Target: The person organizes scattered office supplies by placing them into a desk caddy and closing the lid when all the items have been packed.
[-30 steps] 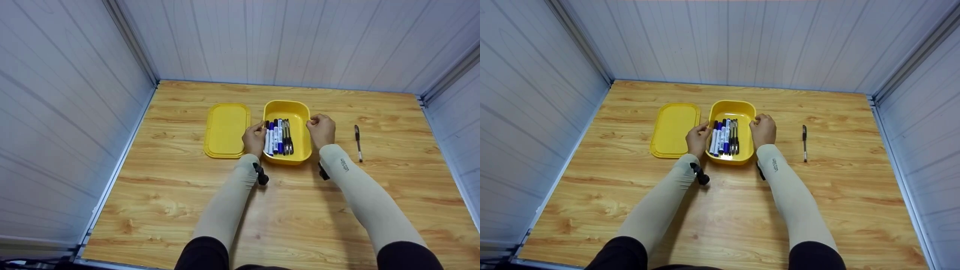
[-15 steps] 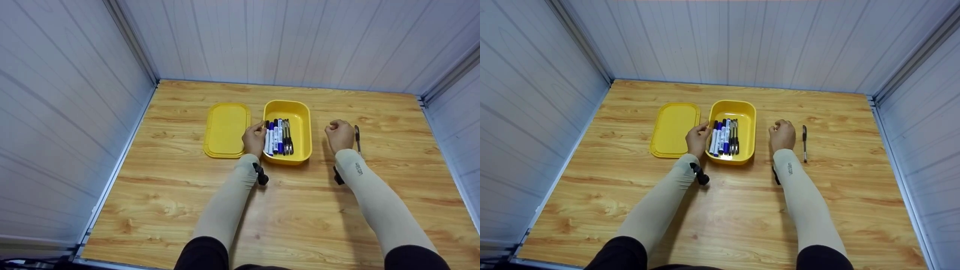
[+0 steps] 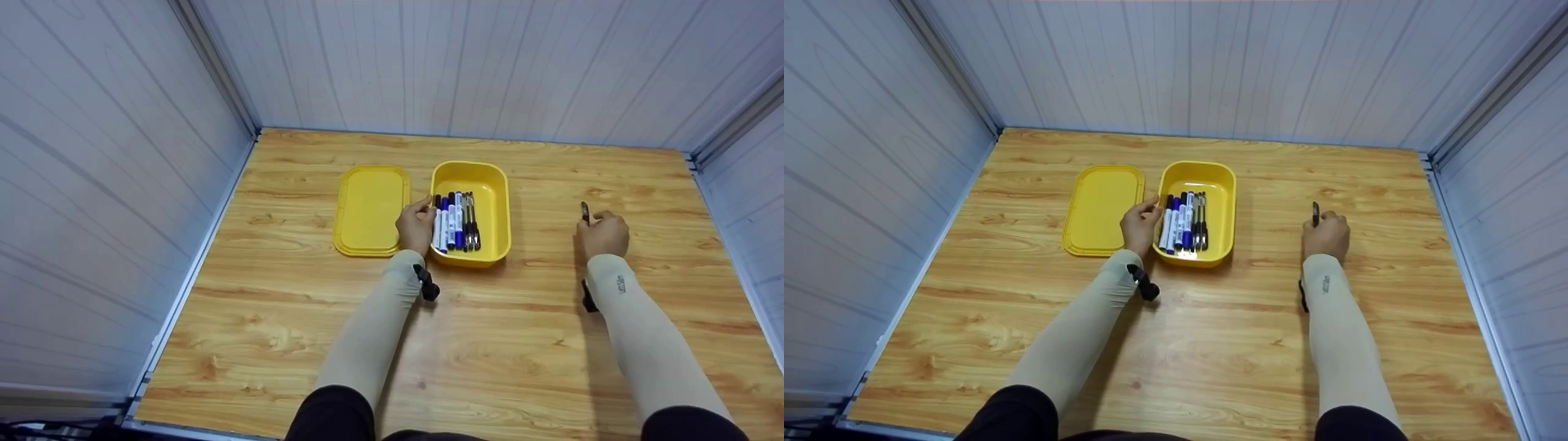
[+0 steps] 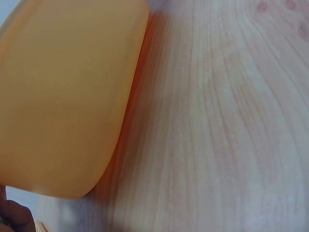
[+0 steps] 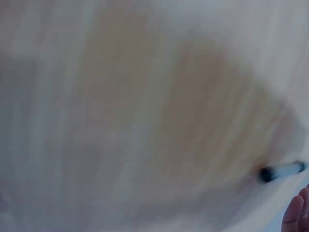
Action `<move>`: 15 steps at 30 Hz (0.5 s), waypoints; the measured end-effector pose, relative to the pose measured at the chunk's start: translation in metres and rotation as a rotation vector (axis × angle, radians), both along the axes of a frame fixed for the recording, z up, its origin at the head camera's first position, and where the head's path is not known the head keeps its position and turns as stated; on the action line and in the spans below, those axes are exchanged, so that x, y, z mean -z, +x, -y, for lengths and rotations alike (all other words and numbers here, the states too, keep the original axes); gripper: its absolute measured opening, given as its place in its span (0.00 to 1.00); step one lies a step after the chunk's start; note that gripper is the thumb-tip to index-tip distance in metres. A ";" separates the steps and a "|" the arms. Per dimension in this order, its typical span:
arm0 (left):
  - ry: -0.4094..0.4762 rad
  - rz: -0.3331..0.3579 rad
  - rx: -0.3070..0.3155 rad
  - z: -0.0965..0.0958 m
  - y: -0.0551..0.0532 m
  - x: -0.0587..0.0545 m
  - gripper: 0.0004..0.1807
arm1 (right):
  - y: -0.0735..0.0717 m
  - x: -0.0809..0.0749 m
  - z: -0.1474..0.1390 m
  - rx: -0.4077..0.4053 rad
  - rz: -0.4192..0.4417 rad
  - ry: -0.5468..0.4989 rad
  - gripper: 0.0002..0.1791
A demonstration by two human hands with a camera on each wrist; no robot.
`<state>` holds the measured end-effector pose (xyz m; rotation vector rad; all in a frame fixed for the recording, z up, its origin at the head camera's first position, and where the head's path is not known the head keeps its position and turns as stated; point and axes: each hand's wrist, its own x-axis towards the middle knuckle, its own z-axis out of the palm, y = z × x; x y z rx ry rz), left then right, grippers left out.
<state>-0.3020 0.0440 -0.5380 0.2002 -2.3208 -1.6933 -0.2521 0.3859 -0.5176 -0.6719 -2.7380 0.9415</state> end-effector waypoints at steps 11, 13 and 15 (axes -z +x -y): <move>0.010 0.015 -0.002 0.000 -0.001 0.001 0.15 | 0.007 0.014 -0.013 0.024 0.078 -0.023 0.25; 0.014 0.015 -0.001 0.000 -0.001 0.001 0.15 | 0.008 0.015 -0.011 0.020 0.072 -0.022 0.23; 0.016 0.016 -0.003 0.001 -0.001 0.001 0.15 | 0.008 0.015 -0.009 0.016 0.068 -0.028 0.20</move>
